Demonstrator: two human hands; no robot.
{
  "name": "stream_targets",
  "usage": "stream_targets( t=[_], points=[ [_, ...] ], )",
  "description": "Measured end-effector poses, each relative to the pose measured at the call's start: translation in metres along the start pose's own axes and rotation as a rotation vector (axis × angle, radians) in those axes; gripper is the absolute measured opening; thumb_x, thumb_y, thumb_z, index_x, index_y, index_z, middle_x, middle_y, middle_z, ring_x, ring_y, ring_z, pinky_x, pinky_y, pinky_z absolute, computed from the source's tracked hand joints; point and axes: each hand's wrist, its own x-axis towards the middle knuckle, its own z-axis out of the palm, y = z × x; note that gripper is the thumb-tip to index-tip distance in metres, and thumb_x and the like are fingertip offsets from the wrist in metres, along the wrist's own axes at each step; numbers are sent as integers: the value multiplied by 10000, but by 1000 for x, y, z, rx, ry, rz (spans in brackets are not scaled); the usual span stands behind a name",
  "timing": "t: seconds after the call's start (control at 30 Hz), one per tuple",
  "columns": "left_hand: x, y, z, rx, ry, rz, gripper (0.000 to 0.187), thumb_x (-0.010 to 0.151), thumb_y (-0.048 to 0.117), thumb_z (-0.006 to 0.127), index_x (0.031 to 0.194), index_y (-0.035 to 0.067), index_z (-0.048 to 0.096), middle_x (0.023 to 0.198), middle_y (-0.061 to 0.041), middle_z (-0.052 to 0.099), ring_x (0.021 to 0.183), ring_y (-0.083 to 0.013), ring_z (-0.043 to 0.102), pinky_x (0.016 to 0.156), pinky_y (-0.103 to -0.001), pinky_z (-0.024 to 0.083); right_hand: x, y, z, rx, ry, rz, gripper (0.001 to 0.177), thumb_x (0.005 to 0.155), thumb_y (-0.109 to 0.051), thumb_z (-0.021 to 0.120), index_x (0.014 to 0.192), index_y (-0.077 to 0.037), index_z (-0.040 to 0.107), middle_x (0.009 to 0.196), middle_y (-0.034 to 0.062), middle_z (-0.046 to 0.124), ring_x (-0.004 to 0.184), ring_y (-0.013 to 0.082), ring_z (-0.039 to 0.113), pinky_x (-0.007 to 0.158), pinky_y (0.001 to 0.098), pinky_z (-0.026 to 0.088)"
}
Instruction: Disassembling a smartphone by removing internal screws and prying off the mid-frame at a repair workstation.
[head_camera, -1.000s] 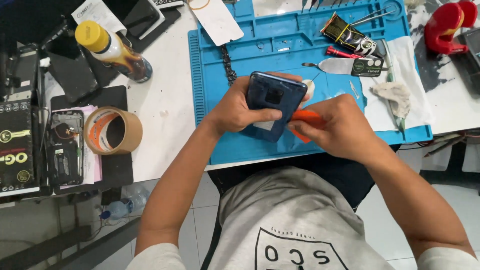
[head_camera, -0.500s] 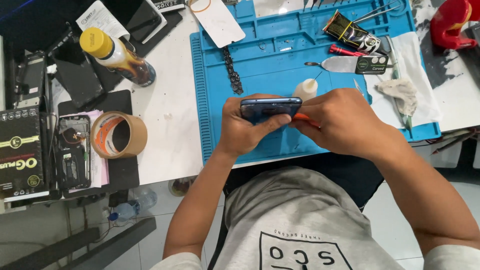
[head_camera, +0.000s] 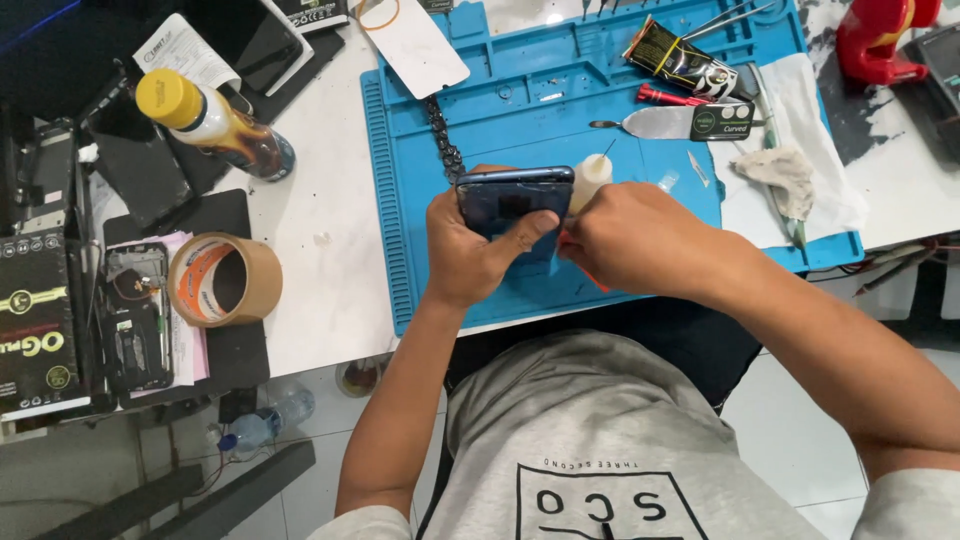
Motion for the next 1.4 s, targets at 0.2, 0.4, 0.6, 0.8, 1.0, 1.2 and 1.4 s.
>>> stream_targets(
  t=[0.2, 0.4, 0.6, 0.8, 1.0, 1.2, 1.4],
  points=[
    [-2, -4, -3, 21, 14, 10, 177, 874, 129, 836, 1004, 90, 721, 872, -113, 752, 826, -222, 753, 702, -390, 645, -3, -3, -5, 82, -62, 38, 227, 857, -163, 680, 666, -40, 669, 491, 109, 603, 454, 362, 598, 384, 402, 431],
    [-10, -13, -2, -13, 41, -30, 181, 847, 110, 846, 963, 67, 715, 851, -124, 756, 802, -194, 746, 677, -358, 639, 0, -6, -9, 67, -79, 46, 222, 851, -163, 661, 656, -58, 648, 493, 86, 599, 455, 360, 588, 377, 396, 427],
    [-15, -17, -3, -44, 20, -42, 159, 893, 163, 820, 1004, 97, 728, 871, -128, 748, 853, -229, 750, 706, -390, 654, -1, -3, -3, 29, -115, 60, 265, 826, -207, 669, 593, -85, 639, 463, 69, 580, 424, 325, 570, 372, 369, 423],
    [-18, -24, -4, -37, 43, -47, 165, 864, 120, 831, 986, 66, 734, 866, -145, 754, 859, -243, 748, 695, -390, 652, 6, -4, -4, 16, -121, 53, 280, 817, -209, 677, 570, -79, 655, 440, 51, 575, 390, 284, 559, 371, 331, 414],
    [-17, -32, -17, 12, 37, -66, 216, 894, 133, 811, 1068, 40, 720, 930, -182, 746, 916, -297, 745, 743, -437, 666, 1, 0, 21, 11, -113, 113, 315, 783, -239, 681, 503, -114, 611, 388, 27, 549, 379, 313, 550, 382, 368, 428],
    [-3, 22, 1, -351, -203, -218, 404, 913, 106, 794, 1288, 67, 648, 1244, -212, 680, 1219, -329, 633, 1039, -511, 572, -1, 1, 14, 124, -126, 130, 252, 814, -216, 679, 625, -51, 659, 449, 129, 576, 481, 412, 606, 429, 455, 458],
    [-19, 16, 10, -543, 26, -98, 216, 972, -24, 627, 1186, 1, 646, 1146, -240, 694, 1128, -382, 669, 1055, -583, 567, -18, -14, -17, 223, -65, 134, 135, 819, -165, 662, 708, -90, 666, 442, 53, 580, 461, 327, 584, 424, 419, 478]
  ],
)
